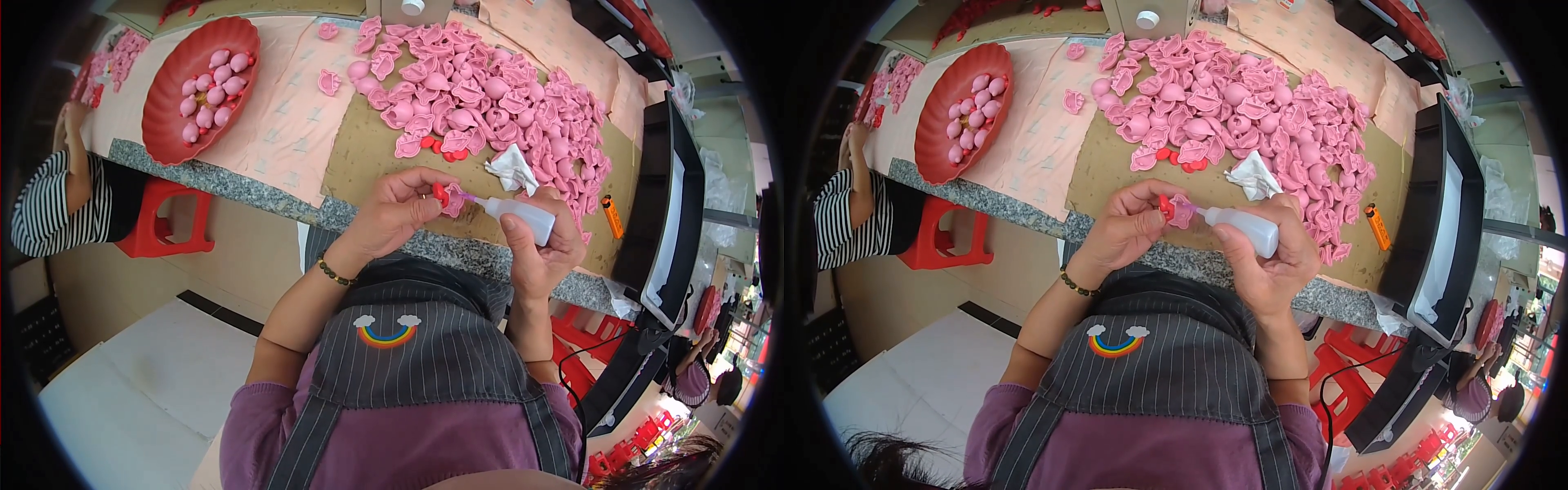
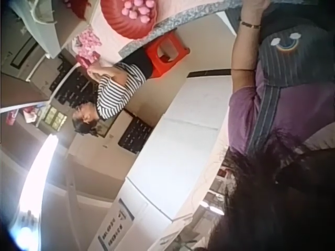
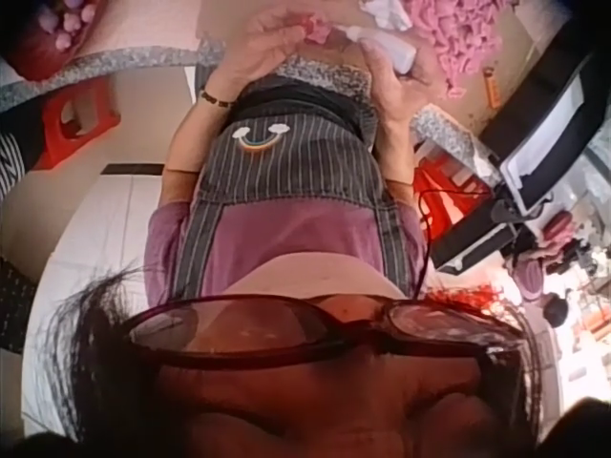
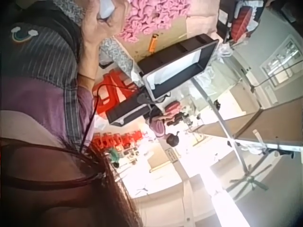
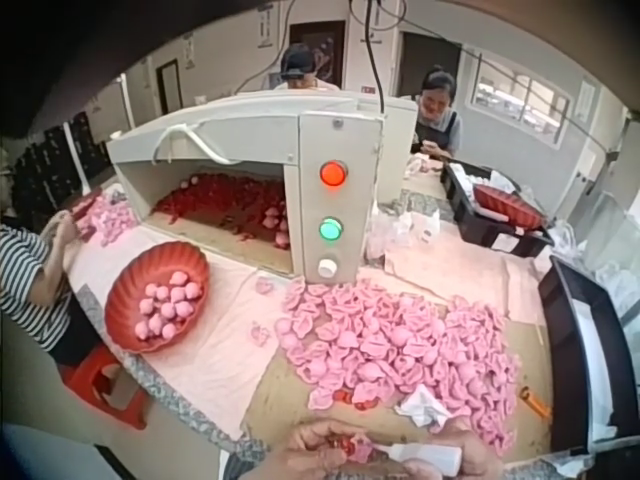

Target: Assembling small pink plastic toy parts using glue at a factory workstation.

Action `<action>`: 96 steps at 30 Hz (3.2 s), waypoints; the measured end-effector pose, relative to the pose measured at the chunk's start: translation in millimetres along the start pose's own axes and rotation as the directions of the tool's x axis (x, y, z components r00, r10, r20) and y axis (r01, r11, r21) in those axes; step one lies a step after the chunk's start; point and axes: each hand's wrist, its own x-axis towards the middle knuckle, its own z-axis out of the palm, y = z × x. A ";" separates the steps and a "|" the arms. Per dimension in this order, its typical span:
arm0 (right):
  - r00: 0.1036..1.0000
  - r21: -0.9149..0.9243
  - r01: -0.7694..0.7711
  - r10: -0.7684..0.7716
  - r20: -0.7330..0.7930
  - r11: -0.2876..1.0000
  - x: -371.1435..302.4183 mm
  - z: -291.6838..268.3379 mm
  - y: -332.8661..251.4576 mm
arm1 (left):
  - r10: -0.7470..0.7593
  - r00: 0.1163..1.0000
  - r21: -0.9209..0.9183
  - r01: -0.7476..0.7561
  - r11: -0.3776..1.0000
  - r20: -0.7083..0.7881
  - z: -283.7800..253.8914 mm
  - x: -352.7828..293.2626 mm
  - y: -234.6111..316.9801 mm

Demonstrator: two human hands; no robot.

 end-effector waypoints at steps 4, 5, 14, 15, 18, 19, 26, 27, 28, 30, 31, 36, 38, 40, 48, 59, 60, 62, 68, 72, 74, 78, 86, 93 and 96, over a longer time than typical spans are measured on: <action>1.000 0.028 0.003 -0.002 -0.022 1.000 -1.1 -1.1 1.4 | 0.005 1.000 -0.002 -0.005 1.000 -0.015 -0.6 -0.9 -0.7; 1.000 0.028 0.002 -0.001 -0.022 1.000 -1.2 -1.3 0.5 | 0.004 1.000 -0.012 -0.004 1.000 -0.029 -0.7 -0.9 -0.9; 0.996 0.037 -0.082 0.083 -0.027 0.996 -1.2 0.2 -0.7 | -0.008 1.000 -0.008 0.008 1.000 -0.005 -0.6 0.4 0.1; 0.996 0.043 -0.078 0.080 -0.027 0.996 -1.1 0.0 -0.1 | -0.008 1.000 -0.008 0.008 1.000 -0.005 -0.4 0.6 0.1; 0.997 0.026 -0.062 0.064 -0.048 0.998 -0.9 -1.9 0.1 | -0.010 1.000 -0.013 0.010 1.000 -0.014 0.3 0.0 0.1; 0.996 0.006 -0.049 0.050 -0.067 0.999 -0.5 -3.1 0.3 | -0.012 1.000 -0.013 0.012 1.000 -0.015 0.8 -0.1 0.5; 0.997 0.021 -0.059 0.060 -0.048 0.998 -1.2 -3.1 1.9 | -0.018 1.000 -0.004 0.018 1.000 -0.015 -0.7 -0.5 -0.3; 0.997 0.014 -0.067 0.067 -0.038 0.998 -1.3 -3.0 2.0 | -0.018 1.000 -0.004 0.018 1.000 -0.015 -0.8 -0.8 -0.5; 0.997 0.008 -0.074 0.074 -0.028 0.997 -1.0 -3.1 2.0 | -0.017 1.000 -0.005 0.017 1.000 -0.017 -0.8 -0.7 -0.6; 0.998 0.009 -0.061 0.061 -0.032 0.998 -0.5 -1.7 1.3 | -0.017 1.000 -0.006 0.017 1.000 -0.019 -0.5 -0.3 -0.4; 0.998 0.011 -0.049 0.049 -0.037 0.999 -0.5 -1.3 1.1 | -0.017 1.000 0.001 0.017 1.000 -0.020 0.0 -0.3 -0.2; 0.998 0.005 -0.041 0.041 -0.042 0.999 -0.3 -1.5 0.7 | -0.018 1.000 0.007 0.018 1.000 -0.019 2.3 -0.4 0.9; 0.998 0.002 -0.054 0.055 -0.043 0.999 -1.0 -1.5 0.9 | -0.022 0.997 -0.027 0.020 0.999 -0.079 7.8 0.2 2.5; 0.998 0.008 -0.044 0.044 -0.046 0.999 -1.5 -1.5 2.4 | -0.021 0.997 -0.026 0.019 0.999 -0.080 7.6 0.2 2.2; 0.998 -0.013 -0.042 0.042 -0.049 0.999 -1.1 -1.8 0.9 | -0.010 0.999 -0.007 0.010 1.000 -0.042 -0.1 -0.1 -1.1; 0.999 -0.023 -0.021 0.020 -0.051 1.000 -1.8 -1.6 1.9 | 0.030 0.999 -0.004 -0.030 1.000 -0.024 0.4 0.4 -1.7; 0.998 -0.025 -0.029 0.027 -0.050 0.999 -1.9 -1.9 1.5 | 0.029 0.999 -0.005 -0.029 1.000 -0.025 -0.1 0.3 -2.1; 0.998 -0.028 -0.038 0.036 -0.049 0.999 -1.8 -1.6 2.5 | 0.023 1.000 0.003 -0.023 1.000 -0.020 -1.6 0.4 -2.8; 0.996 0.015 0.027 -0.026 -0.083 1.000 0.0 0.4 4.1 | 0.034 0.999 0.012 -0.034 0.999 -0.023 -0.2 0.9 -1.9; 0.998 -0.011 0.007 -0.007 -0.058 1.000 -0.8 -0.4 4.9 | 0.038 0.998 0.018 -0.037 0.999 -0.040 1.0 0.2 -1.0; 0.997 -0.004 0.026 -0.026 -0.070 1.000 -0.9 -0.6 5.8 | 0.038 0.999 0.003 -0.038 0.999 -0.026 0.7 1.0 -1.0; 0.998 -0.001 0.015 -0.016 -0.066 1.000 -1.3 -0.6 5.8 | 0.030 0.999 0.017 -0.030 0.999 -0.041 -0.3 0.2 -1.0; 0.997 0.008 0.024 -0.024 -0.070 1.000 -0.9 -1.0 5.7 | 0.044 0.998 0.010 -0.044 0.999 -0.049 -2.2 0.6 -3.2; 0.998 -0.007 0.019 -0.019 -0.063 1.000 -0.5 -1.9 5.0 | 0.047 0.997 0.005 -0.047 0.999 -0.061 -1.9 0.2 -2.5; 0.998 -0.010 0.027 -0.027 -0.064 1.000 -0.8 -2.5 5.0 | 0.049 0.997 -0.001 -0.049 0.999 -0.062 -1.8 0.5 -2.8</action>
